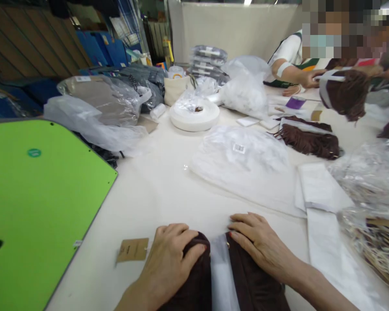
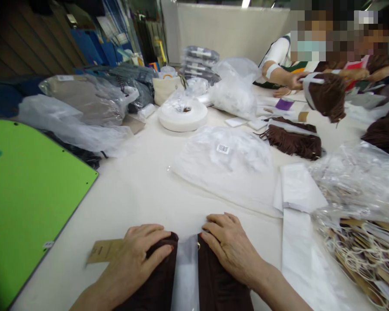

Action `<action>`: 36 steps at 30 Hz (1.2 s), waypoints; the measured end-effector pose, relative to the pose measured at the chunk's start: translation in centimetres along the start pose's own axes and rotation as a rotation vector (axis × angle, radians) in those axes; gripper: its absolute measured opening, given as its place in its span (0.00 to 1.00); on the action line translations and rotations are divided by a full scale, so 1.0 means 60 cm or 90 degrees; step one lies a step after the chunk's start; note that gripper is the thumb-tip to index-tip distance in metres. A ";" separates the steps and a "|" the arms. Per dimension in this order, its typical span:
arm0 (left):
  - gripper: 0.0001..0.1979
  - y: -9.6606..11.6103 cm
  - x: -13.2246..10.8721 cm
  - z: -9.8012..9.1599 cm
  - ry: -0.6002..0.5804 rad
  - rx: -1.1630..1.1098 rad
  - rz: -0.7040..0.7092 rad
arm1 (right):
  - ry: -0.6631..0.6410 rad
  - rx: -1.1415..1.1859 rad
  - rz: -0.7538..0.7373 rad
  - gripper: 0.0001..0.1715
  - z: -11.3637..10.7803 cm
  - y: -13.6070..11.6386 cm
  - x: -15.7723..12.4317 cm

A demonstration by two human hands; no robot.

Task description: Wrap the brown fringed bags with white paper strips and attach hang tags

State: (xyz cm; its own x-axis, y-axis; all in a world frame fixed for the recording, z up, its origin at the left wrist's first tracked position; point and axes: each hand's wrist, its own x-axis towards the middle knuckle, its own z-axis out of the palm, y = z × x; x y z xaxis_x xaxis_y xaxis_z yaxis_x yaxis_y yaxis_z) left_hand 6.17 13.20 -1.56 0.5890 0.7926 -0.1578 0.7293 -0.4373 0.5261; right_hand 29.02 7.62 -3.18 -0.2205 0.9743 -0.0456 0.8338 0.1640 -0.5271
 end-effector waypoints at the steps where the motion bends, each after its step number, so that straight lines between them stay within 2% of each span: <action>1: 0.07 0.005 0.005 0.001 -0.005 0.002 0.002 | 0.009 -0.001 -0.012 0.15 0.003 -0.007 0.000; 5: 0.09 0.013 0.027 0.012 -0.025 0.045 -0.035 | 0.047 -0.021 -0.028 0.15 0.020 -0.023 -0.002; 8: 0.08 0.015 0.039 0.023 0.002 0.073 -0.103 | 0.127 -0.054 -0.042 0.16 0.036 -0.023 -0.005; 10: 0.05 0.016 0.042 0.028 0.020 0.072 -0.127 | 0.196 -0.071 -0.081 0.16 0.042 -0.026 -0.009; 12: 0.04 0.014 0.044 0.031 0.027 0.064 -0.142 | 0.231 -0.083 -0.141 0.16 0.044 -0.033 -0.015; 15: 0.03 0.008 0.049 0.032 0.032 0.056 -0.151 | 0.172 -0.107 -0.187 0.16 0.048 -0.047 -0.024; 18: 0.02 0.003 0.050 0.031 0.043 0.064 -0.144 | 0.097 -0.132 -0.170 0.19 0.055 -0.052 -0.028; 21: 0.03 0.009 0.027 0.030 0.098 0.100 -0.099 | 0.061 -0.132 -0.174 0.19 0.058 -0.047 -0.027; 24: 0.07 0.026 -0.021 0.035 0.157 0.157 -0.004 | 0.053 -0.137 -0.172 0.20 0.057 -0.046 -0.024; 28: 0.08 0.046 -0.073 0.050 0.156 0.229 0.103 | 0.061 -0.140 -0.170 0.20 0.055 -0.052 -0.023; 32: 0.08 0.048 -0.091 0.045 0.171 0.288 0.166 | 0.102 -0.137 -0.157 0.19 0.045 -0.064 -0.043; 36: 0.08 0.049 -0.106 0.034 0.150 0.363 0.295 | 0.193 -0.110 -0.089 0.17 0.046 -0.081 -0.099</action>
State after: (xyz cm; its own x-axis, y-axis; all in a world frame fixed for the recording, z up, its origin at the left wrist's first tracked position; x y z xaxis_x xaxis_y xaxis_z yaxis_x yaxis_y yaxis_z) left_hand 5.30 6.01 -0.70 0.8351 0.5161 0.1901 0.5299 -0.8476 -0.0268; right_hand 24.85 0.62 -2.70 -0.1998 0.9378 0.2838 0.8852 0.2970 -0.3580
